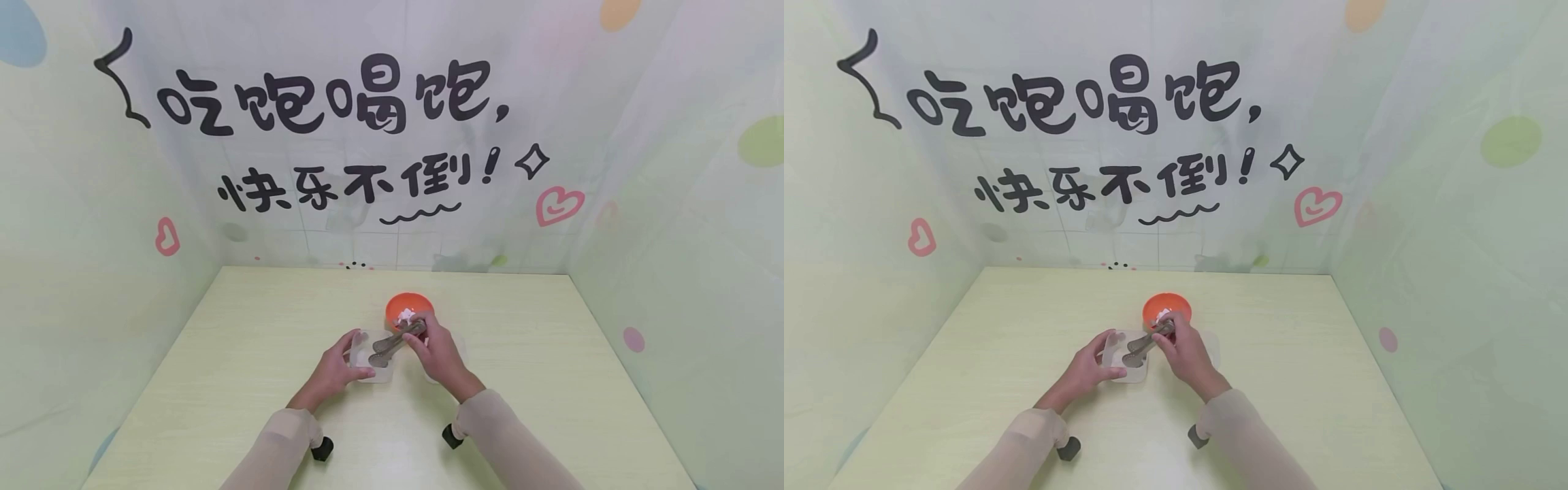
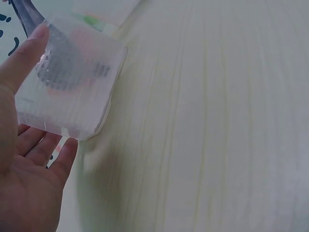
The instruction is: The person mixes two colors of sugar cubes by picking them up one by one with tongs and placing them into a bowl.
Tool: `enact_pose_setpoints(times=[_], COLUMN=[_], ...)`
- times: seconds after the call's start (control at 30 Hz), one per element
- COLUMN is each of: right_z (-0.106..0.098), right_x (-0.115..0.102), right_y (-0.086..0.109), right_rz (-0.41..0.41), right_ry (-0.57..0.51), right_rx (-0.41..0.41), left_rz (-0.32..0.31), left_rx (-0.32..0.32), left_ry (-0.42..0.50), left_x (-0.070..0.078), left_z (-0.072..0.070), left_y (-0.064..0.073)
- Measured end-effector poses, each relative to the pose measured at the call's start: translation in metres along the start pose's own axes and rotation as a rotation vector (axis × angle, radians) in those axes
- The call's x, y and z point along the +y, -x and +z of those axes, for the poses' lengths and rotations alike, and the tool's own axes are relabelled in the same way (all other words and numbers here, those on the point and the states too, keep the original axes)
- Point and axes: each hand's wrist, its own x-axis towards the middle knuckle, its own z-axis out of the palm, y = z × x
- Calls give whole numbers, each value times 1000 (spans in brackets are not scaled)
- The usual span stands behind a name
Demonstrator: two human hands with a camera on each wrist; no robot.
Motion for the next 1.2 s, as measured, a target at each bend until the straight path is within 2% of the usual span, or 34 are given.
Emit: enact_pose_setpoints(times=[0.37,0.53,0.87,1.2], right_z=[0,2,1,-3], right_x=[-9,-9,-5,-2], right_y=[-2,-1,1,-1], right_rz=[25,45,10,-37], right_ry=[60,73,69,-36], right_rx=[-123,-138,-38,86], left_rz=[4,20,13,9], left_rx=[0,-2,-6,-3], left_ry=[5,9,7,3], left_x=[0,0,-1,-2], left_z=[0,0,0,1], left_y=[1,2,1,1])
